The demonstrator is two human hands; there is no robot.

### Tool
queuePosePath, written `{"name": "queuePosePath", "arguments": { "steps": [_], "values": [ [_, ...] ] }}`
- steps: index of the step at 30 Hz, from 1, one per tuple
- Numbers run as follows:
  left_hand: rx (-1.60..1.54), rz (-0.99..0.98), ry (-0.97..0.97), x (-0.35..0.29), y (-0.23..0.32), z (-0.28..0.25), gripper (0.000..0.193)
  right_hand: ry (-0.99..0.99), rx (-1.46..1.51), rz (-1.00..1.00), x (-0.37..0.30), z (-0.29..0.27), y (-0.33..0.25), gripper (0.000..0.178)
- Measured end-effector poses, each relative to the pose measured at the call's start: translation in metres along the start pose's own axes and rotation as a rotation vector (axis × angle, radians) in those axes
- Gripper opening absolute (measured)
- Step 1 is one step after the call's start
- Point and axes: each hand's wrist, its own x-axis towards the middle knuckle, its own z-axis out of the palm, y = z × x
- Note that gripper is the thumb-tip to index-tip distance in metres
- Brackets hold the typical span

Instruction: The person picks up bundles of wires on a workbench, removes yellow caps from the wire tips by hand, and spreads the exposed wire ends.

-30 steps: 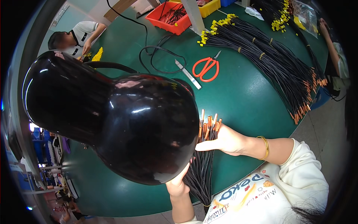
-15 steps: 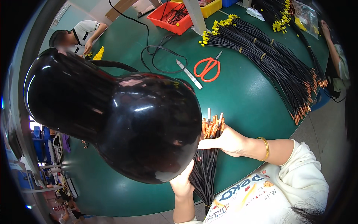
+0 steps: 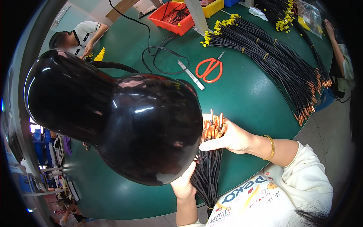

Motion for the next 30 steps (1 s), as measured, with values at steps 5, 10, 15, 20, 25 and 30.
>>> {"name": "queuePosePath", "arguments": {
  "steps": [5,10,15,20,25,30],
  "values": [
    [-0.039,-0.056,-0.087,0.0,0.003,0.001,0.027,0.109,0.05,0.045,-0.001,0.009,-0.008,0.023],
    [-0.076,-0.119,-0.035,-0.001,-0.001,-0.002,0.025,0.054,-0.027,0.012,-0.002,0.003,0.0,0.031],
    [-0.091,-0.1,-0.012,-0.001,-0.004,-0.001,0.023,0.066,-0.024,0.006,0.0,0.0,0.003,0.036],
    [-0.103,-0.105,-0.043,-0.001,-0.003,-0.002,0.023,0.05,0.006,0.021,0.0,0.001,0.001,0.039],
    [-0.096,-0.112,-0.011,-0.001,0.0,0.001,0.023,0.045,0.004,0.031,0.0,0.001,0.001,0.041],
    [0.004,-0.068,-0.056,-0.003,0.001,0.004,0.027,0.024,-0.005,0.054,-0.001,0.004,-0.002,0.04]
  ]
}}
